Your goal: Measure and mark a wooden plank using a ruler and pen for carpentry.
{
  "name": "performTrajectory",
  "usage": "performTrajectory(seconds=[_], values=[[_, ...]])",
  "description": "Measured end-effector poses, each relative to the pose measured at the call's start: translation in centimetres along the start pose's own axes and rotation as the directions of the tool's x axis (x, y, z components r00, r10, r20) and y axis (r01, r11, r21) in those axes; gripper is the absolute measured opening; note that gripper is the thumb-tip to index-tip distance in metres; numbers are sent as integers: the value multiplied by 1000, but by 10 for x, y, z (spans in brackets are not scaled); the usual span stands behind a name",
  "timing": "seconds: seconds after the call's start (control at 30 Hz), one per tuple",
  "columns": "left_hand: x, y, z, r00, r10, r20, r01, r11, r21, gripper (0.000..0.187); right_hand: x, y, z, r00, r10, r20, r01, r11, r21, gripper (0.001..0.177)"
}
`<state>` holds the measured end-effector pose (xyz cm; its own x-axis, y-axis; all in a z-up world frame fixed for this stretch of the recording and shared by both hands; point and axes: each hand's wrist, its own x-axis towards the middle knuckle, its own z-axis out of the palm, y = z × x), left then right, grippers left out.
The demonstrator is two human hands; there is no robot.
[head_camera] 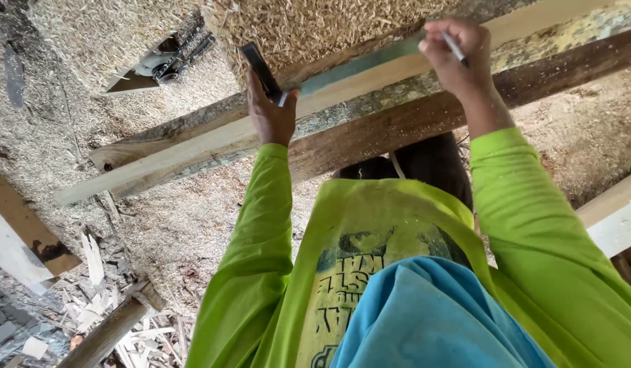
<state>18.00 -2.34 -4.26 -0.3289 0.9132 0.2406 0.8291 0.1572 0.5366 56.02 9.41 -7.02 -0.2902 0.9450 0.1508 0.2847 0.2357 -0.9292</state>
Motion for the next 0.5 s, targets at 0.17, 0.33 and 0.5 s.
performTrajectory(seconds=[0.17, 0.33, 0.5], values=[[16, 77, 29, 982, -159, 105, 184, 933, -309, 95, 3, 17, -54, 982, 32, -187, 1, 985, 173, 14], [23, 132, 91, 991, -85, 107, 126, 871, -474, 96, 17, 55, -136, 957, 140, -252, -119, 988, 98, 18], [26, 169, 129, 998, -31, 57, 40, 985, -169, 108, 13, 110, -183, 991, -96, -97, 93, 995, -30, 16]])
